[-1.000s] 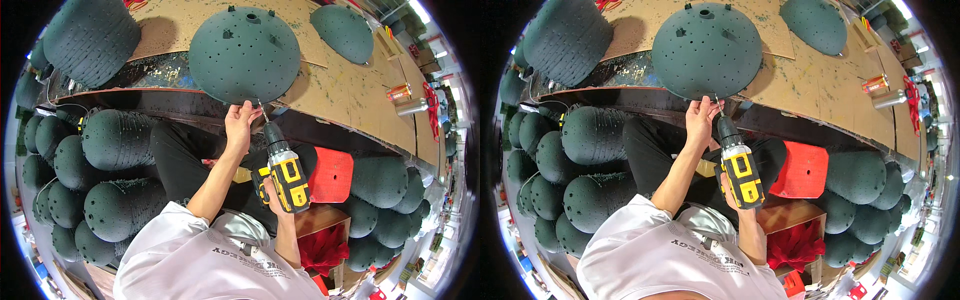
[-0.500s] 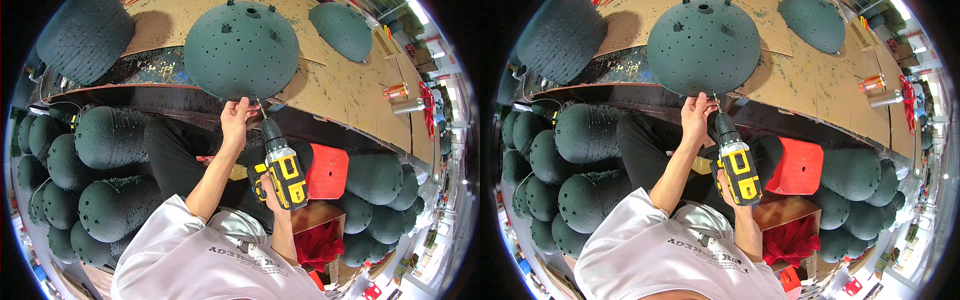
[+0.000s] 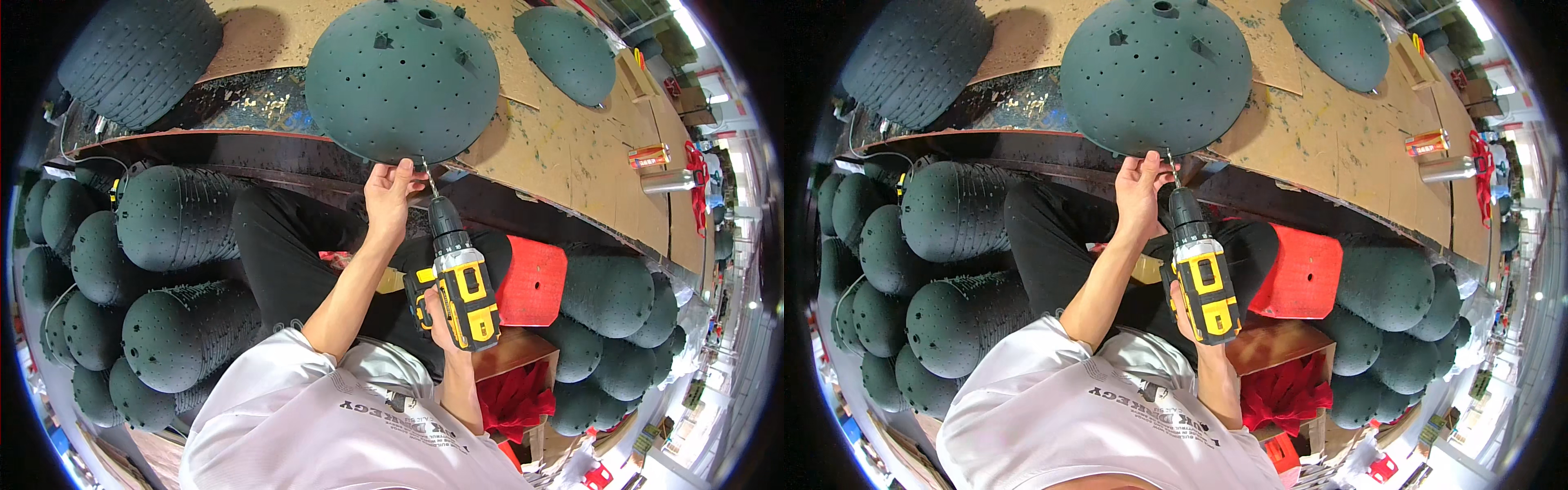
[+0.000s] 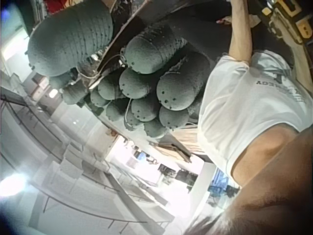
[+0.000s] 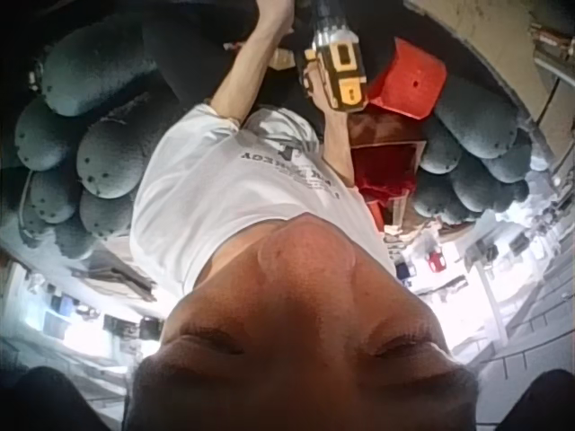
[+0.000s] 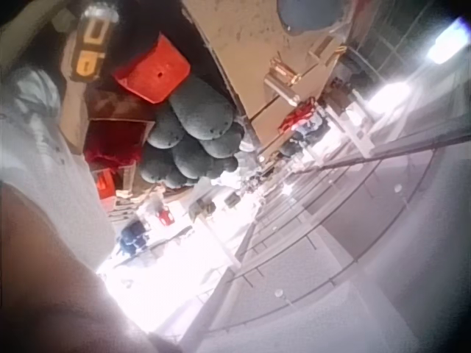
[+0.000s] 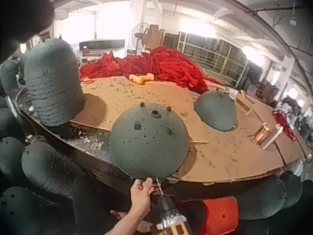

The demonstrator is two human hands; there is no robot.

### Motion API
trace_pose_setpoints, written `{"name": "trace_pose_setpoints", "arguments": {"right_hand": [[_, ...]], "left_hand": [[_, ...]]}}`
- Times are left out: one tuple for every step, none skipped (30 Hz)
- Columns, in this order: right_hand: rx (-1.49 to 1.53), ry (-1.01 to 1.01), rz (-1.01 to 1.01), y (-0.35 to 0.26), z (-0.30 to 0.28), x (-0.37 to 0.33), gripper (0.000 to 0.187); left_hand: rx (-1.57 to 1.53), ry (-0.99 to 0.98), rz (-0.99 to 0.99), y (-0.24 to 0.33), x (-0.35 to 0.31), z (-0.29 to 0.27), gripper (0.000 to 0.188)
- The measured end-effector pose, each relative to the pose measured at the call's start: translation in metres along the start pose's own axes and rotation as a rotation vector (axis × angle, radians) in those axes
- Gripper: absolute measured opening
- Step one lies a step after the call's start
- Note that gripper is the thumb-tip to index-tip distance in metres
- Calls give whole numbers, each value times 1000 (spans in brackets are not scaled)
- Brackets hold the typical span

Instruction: Using a power drill to create holes in green hemispherical foam pieces at a workbench.

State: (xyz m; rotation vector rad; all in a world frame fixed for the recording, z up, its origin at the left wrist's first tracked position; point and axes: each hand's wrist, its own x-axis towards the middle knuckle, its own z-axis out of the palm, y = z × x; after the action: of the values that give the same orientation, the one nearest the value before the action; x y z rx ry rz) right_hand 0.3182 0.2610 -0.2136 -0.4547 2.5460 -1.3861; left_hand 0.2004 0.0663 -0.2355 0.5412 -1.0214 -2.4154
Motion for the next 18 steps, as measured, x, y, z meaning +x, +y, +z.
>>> {"name": "trace_pose_setpoints", "arguments": {"right_hand": [[-34,61,-78,-1,2,0,23],[-55,107,-161,-2,3,0,22],[-3,102,-94,-2,5,0,21],[12,123,-102,-1,6,0,21],[14,114,-89,1,6,0,21],[36,117,-88,3,7,-1,21],[-6,101,-83,5,7,-1,21],[-16,95,-80,7,6,-1,21],[-16,90,-75,9,6,-2,21],[-17,88,-74,10,6,-2,21],[-18,86,-73,11,6,-2,20],[-19,86,-73,12,7,-2,20],[-5,80,-83,12,7,-2,20],[-20,83,-84,11,7,-2,20],[-20,79,-96,11,6,-1,20],[0,80,-89,10,6,-1,20],[20,81,-83,9,6,-1,20],[61,87,-60,8,5,-1,20]], "left_hand": [[1,0,3,1,0,0,27],[6,7,0,1,-1,1,27],[9,10,2,2,-1,1,27],[13,15,3,3,-1,2,27],[4,19,4,3,-1,3,27],[-5,24,5,4,-1,3,27],[-13,29,6,4,-1,4,27],[-8,33,7,4,-1,4,27],[-4,37,8,4,-2,4,27],[0,41,13,4,-1,5,27],[-5,43,11,3,-1,5,26],[-9,47,12,3,-1,5,26],[-7,60,3,2,-1,5,26],[-14,52,17,2,-1,5,25],[-15,54,20,2,-1,5,25],[-16,58,22,1,-1,5,25],[-14,41,24,0,-1,4,24],[-12,25,26,0,0,3,24]]}}
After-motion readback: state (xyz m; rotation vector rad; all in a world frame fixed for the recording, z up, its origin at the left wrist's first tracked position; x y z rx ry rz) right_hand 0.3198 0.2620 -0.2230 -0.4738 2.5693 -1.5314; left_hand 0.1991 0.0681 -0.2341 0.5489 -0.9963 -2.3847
